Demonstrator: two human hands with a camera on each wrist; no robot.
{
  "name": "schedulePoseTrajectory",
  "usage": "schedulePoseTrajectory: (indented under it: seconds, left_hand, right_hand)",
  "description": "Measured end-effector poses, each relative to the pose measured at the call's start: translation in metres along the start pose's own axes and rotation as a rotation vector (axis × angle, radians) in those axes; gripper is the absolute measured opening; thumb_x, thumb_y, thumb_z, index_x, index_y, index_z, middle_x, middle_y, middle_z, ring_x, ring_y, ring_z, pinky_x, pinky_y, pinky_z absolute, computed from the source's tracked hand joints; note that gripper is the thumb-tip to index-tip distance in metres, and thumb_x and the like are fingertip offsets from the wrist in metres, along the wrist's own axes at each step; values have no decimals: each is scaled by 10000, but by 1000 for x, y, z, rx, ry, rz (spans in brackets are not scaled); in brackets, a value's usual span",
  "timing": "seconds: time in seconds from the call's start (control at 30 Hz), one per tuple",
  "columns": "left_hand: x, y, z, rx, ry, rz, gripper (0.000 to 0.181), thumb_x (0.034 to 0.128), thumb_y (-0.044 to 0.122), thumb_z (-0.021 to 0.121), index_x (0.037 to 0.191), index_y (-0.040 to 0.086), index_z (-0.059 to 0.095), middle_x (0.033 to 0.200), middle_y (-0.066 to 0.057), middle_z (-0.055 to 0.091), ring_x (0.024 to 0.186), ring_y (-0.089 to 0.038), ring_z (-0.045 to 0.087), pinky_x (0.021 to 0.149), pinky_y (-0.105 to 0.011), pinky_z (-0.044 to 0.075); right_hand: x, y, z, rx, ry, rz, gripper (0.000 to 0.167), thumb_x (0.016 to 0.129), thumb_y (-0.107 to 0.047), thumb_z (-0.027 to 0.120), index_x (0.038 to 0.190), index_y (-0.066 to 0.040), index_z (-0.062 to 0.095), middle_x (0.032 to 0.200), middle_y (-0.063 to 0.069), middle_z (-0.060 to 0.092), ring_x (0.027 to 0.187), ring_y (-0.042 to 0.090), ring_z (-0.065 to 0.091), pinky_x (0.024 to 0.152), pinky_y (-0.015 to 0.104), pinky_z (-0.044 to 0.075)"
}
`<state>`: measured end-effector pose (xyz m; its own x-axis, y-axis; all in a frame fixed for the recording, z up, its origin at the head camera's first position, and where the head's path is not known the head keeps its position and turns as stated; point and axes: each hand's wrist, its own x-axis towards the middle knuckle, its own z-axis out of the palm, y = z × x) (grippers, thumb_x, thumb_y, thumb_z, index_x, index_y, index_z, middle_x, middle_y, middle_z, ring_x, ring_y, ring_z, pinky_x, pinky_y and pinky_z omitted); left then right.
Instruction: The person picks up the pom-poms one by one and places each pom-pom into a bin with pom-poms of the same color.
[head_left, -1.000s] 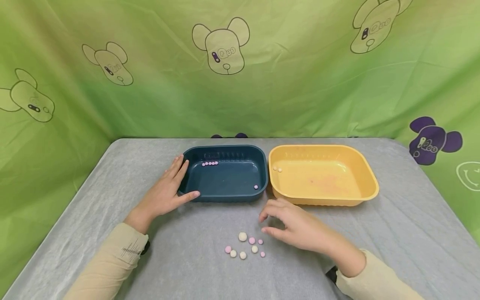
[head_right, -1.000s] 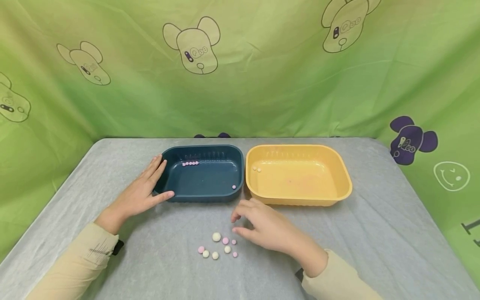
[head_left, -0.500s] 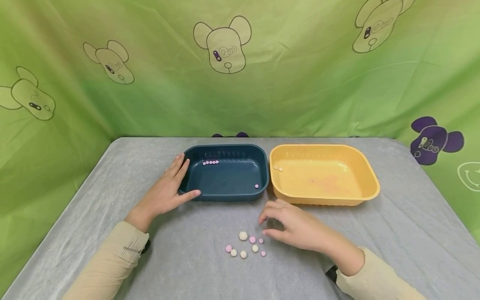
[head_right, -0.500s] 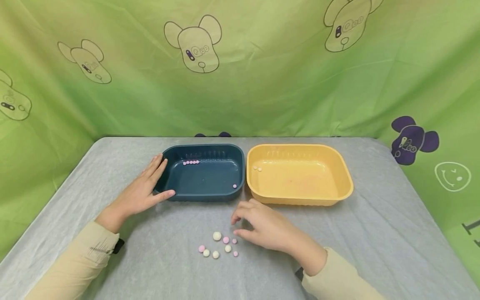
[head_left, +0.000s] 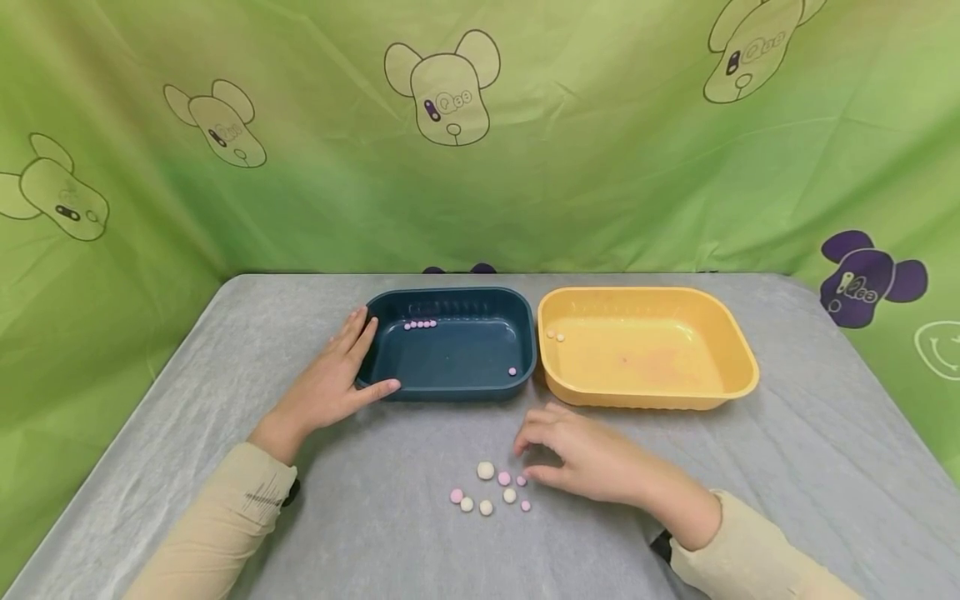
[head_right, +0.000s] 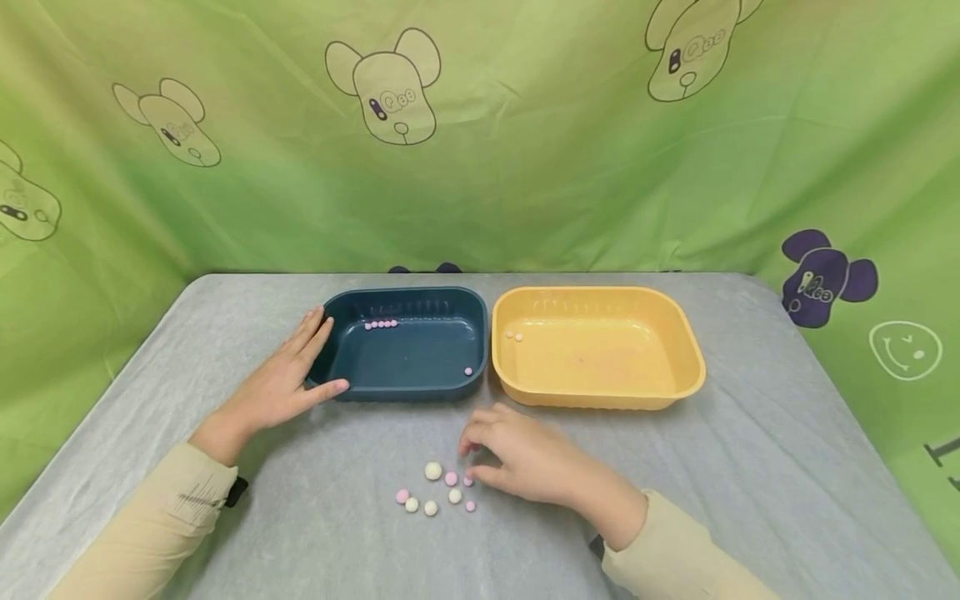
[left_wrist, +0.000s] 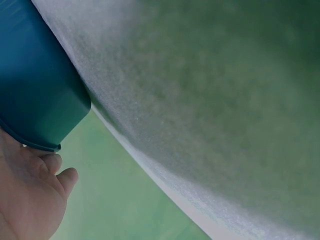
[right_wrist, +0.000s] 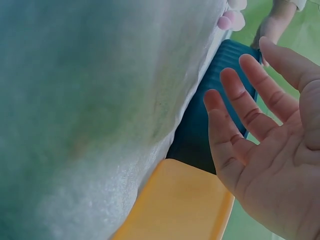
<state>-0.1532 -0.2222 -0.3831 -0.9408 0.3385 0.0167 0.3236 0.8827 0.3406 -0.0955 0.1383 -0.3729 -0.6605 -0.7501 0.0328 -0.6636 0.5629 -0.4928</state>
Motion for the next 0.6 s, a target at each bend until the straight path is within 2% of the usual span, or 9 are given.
schedulePoseTrajectory:
  seconds: [0.6]
  left_hand:
    - [0,0,1,-2,3,2,1031,904,691,540,1607,91,82,1687,-105,-34,1565,-285,-9,1231,-574,168]
  right_hand:
    - [2,0,7,-42,-77,-5,98,879,-227,748,965,-228,701,976,-138,606,973,65,533,868,298,514]
